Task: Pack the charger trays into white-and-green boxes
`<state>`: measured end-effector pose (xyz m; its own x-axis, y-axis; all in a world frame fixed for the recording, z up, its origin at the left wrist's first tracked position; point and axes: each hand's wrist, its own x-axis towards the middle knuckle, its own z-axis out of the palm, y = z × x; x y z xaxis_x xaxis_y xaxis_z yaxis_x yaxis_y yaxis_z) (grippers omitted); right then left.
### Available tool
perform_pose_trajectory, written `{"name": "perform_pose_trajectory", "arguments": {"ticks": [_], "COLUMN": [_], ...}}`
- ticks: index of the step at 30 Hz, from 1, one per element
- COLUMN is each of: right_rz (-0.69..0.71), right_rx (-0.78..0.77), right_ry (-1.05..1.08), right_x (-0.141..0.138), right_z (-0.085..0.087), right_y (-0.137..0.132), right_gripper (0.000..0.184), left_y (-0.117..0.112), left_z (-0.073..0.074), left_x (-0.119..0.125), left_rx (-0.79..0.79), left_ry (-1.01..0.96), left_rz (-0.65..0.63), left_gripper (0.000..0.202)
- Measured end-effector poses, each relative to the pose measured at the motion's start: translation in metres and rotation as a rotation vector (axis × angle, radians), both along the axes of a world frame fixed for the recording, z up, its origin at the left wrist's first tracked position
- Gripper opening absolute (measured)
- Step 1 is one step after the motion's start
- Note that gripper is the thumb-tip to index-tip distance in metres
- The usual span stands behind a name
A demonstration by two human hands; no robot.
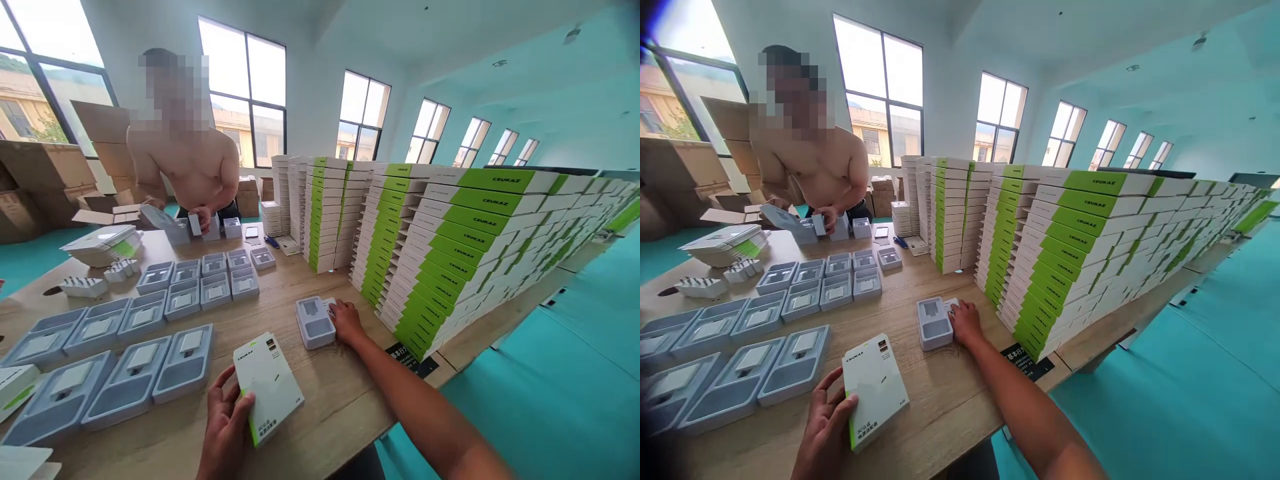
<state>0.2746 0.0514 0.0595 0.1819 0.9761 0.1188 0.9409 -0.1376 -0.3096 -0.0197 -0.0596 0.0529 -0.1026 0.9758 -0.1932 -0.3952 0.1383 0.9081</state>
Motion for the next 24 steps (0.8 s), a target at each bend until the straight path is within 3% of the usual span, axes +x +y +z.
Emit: {"name": "perform_pose_trajectory", "arguments": {"ticks": [5,10,12,14,16,18,21,24], "right_rz": [0.179,0.166,0.158,0.241,0.361,0.397,0.272,0.038], "right_rx": [0.019,0.107,0.157,0.210,0.275,0.327,0.337,0.253], "right_ry": [0.085,0.223,0.279,0.328,0.332,0.276,0.141,-0.047], "right_x": [-0.073,-0.084,-0.080,-0.082,-0.089,-0.096,-0.082,-0.033], "right_z": [-0.012,0.011,0.020,0.023,0.019,0.012,0.003,0.003], "right_y": [-0.012,-0.028,-0.053,-0.088,-0.121,-0.140,-0.125,-0.078], "right_gripper": [0.038,0.043,0.050,0.053,0.075,0.082,0.066,0.061], "left_y": [0.001,0.002,0.004,0.006,0.006,0.004,-0.005,-0.018], "left_z": [0.012,0.027,0.031,0.032,0.029,0.021,0.006,-0.009], "left_x": [-0.008,0.000,0.007,0.017,0.029,0.041,0.051,0.045], "left_rx": [0.017,0.087,0.119,0.145,0.158,0.164,0.183,0.225], "left_ry": [-0.017,-0.002,0.010,0.012,-0.001,-0.026,0.009,0.147], "left_rz": [0.065,0.037,0.009,-0.017,-0.051,-0.123,-0.286,-0.419], "left_gripper": [0.088,0.089,0.089,0.088,0.090,0.095,0.096,0.080]}}
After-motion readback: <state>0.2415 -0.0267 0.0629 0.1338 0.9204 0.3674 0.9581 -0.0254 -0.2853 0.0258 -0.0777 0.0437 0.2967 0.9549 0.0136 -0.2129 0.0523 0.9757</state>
